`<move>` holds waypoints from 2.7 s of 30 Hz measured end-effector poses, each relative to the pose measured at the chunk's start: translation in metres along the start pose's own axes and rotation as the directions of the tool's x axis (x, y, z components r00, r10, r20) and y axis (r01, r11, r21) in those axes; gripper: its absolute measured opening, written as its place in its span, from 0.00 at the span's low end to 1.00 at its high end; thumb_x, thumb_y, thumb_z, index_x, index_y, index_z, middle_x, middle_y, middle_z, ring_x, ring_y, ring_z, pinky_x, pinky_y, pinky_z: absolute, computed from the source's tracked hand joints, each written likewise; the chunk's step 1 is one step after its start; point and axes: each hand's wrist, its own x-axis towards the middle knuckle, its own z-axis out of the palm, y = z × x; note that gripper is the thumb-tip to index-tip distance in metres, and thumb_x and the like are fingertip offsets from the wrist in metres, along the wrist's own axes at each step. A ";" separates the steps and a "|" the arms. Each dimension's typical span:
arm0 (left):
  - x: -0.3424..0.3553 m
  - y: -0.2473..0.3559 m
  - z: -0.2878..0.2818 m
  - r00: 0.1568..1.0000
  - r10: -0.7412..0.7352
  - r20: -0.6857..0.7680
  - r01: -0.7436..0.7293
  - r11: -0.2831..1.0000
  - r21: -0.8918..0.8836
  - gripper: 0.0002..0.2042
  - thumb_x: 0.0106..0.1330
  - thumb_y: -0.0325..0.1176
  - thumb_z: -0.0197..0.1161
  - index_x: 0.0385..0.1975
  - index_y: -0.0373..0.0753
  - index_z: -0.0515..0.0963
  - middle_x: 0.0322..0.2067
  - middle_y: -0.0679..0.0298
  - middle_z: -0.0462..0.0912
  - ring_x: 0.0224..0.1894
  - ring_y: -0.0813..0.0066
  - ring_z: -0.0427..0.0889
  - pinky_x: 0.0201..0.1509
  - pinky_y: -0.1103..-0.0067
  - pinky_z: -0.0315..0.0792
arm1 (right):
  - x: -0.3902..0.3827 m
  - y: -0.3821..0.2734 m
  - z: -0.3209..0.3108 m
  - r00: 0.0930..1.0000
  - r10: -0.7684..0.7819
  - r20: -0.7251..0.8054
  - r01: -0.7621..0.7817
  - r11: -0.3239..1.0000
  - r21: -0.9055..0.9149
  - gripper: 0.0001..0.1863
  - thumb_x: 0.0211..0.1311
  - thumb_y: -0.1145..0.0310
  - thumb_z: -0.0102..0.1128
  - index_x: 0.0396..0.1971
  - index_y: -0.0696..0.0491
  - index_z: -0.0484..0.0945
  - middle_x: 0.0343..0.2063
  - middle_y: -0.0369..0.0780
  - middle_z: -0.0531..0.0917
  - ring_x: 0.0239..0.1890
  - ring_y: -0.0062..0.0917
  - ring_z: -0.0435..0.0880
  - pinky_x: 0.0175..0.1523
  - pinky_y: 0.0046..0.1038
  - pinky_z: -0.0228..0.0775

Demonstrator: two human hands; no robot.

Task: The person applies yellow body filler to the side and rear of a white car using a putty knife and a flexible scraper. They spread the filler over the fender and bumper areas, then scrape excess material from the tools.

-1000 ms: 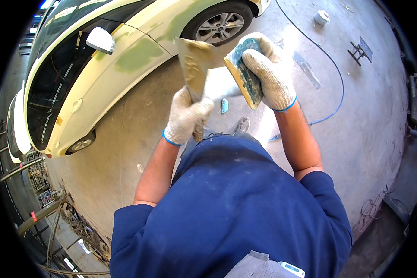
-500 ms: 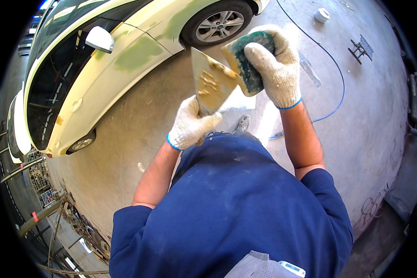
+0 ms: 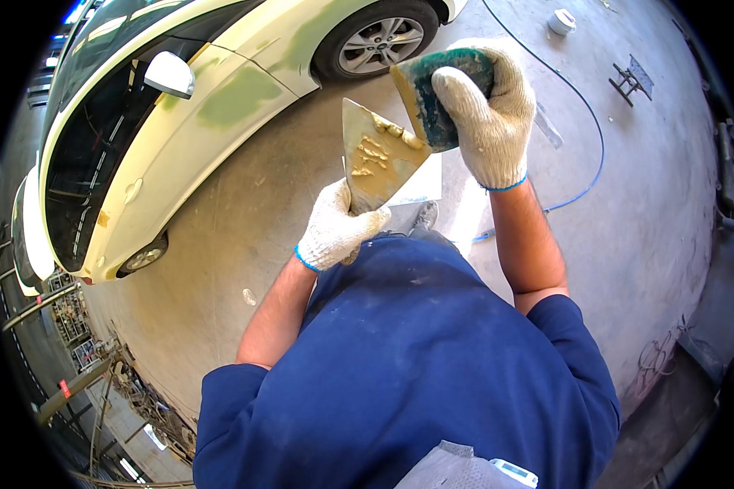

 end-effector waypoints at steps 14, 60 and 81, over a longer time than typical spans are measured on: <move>-0.004 -0.006 -0.037 0.996 -0.047 -0.076 0.050 0.998 0.040 0.18 0.60 0.27 0.69 0.50 0.30 0.77 0.34 0.67 0.82 0.26 0.87 0.74 0.29 0.85 0.71 | 0.012 0.018 0.042 1.000 -0.002 -0.004 0.002 1.000 -0.018 0.14 0.61 0.66 0.73 0.42 0.56 0.81 0.34 0.36 0.85 0.36 0.16 0.83 0.43 0.22 0.78; 0.119 -0.005 -0.417 0.995 0.093 0.040 -0.082 0.971 -0.224 0.16 0.60 0.27 0.67 0.48 0.32 0.77 0.32 0.69 0.80 0.27 0.85 0.75 0.29 0.83 0.71 | 0.165 0.120 0.406 0.955 0.135 0.262 -0.088 0.979 -0.186 0.12 0.64 0.74 0.65 0.45 0.59 0.78 0.38 0.36 0.84 0.40 0.17 0.82 0.50 0.22 0.76; 0.430 0.210 -0.158 0.899 0.096 -0.426 -0.389 0.622 -0.680 0.09 0.72 0.32 0.59 0.49 0.41 0.75 0.27 0.74 0.74 0.28 0.85 0.77 0.31 0.82 0.75 | 0.346 0.195 0.154 0.981 0.061 0.187 -0.059 0.998 -0.017 0.12 0.62 0.72 0.68 0.44 0.56 0.80 0.34 0.45 0.85 0.34 0.32 0.86 0.43 0.28 0.78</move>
